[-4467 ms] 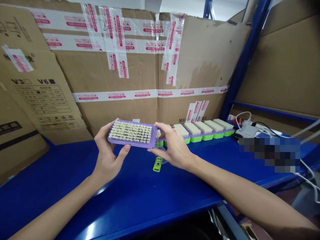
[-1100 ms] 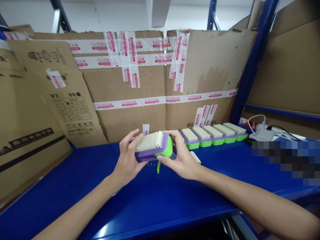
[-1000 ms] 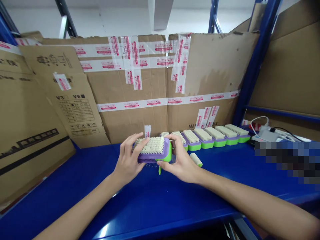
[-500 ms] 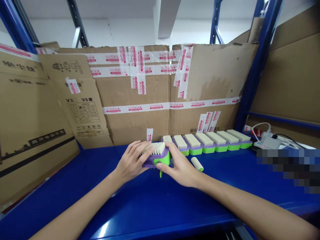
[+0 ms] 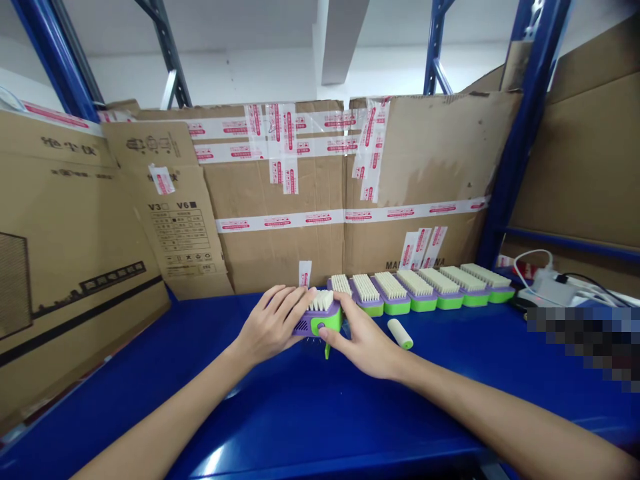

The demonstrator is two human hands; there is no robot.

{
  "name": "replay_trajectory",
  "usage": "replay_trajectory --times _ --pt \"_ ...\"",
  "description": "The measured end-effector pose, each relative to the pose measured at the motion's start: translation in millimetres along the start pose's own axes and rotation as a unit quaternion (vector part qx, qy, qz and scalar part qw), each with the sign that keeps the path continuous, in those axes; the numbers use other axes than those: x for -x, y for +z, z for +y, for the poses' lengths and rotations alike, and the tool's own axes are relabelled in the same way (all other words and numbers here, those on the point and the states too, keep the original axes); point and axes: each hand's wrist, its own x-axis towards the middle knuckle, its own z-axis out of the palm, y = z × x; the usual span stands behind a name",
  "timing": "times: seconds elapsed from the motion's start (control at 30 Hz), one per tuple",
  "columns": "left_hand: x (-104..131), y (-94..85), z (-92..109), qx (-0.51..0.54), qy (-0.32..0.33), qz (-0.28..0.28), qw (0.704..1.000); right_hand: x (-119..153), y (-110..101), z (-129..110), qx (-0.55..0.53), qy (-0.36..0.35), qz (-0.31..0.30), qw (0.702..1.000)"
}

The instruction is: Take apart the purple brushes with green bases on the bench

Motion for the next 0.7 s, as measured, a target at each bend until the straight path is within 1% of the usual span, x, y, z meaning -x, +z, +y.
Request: replay_trajectory --times 0.17,0.27,0.33,0.47,0.57,0.63,0.7 --pt "1 -0.9 0 -0.019 0.019 0.005 1.000 -1 2 1 -0.031 0.033 -0.006 0.999" --pt "2 -2.4 -1 -0.007 0.008 -0.007 1.000 0 2 0 -0.037 0.023 -0.013 0.999" --pt "1 -3.9 -2 0.003 0.013 0.003 1.000 1 2 -1 -0.032 0.012 -0.013 0.999" --pt "-1 -7.9 -3 -0.018 0.078 0.053 0.995 1 0 -4 -0.023 0.011 -0.019 1.000" --pt "-3 -12.0 -2 -0.050 0.123 0.084 0.988 1 -2 -7 -0.030 0.003 -0.036 0.999" --pt "-5 -14.8 -1 -0.080 0.144 0.097 0.981 1 -4 -8 -0.029 0.000 -0.047 0.999" --pt "-7 -17.1 1 -0.107 0.156 0.099 0.977 1 -6 -7 -0.019 0.002 -0.050 0.999"
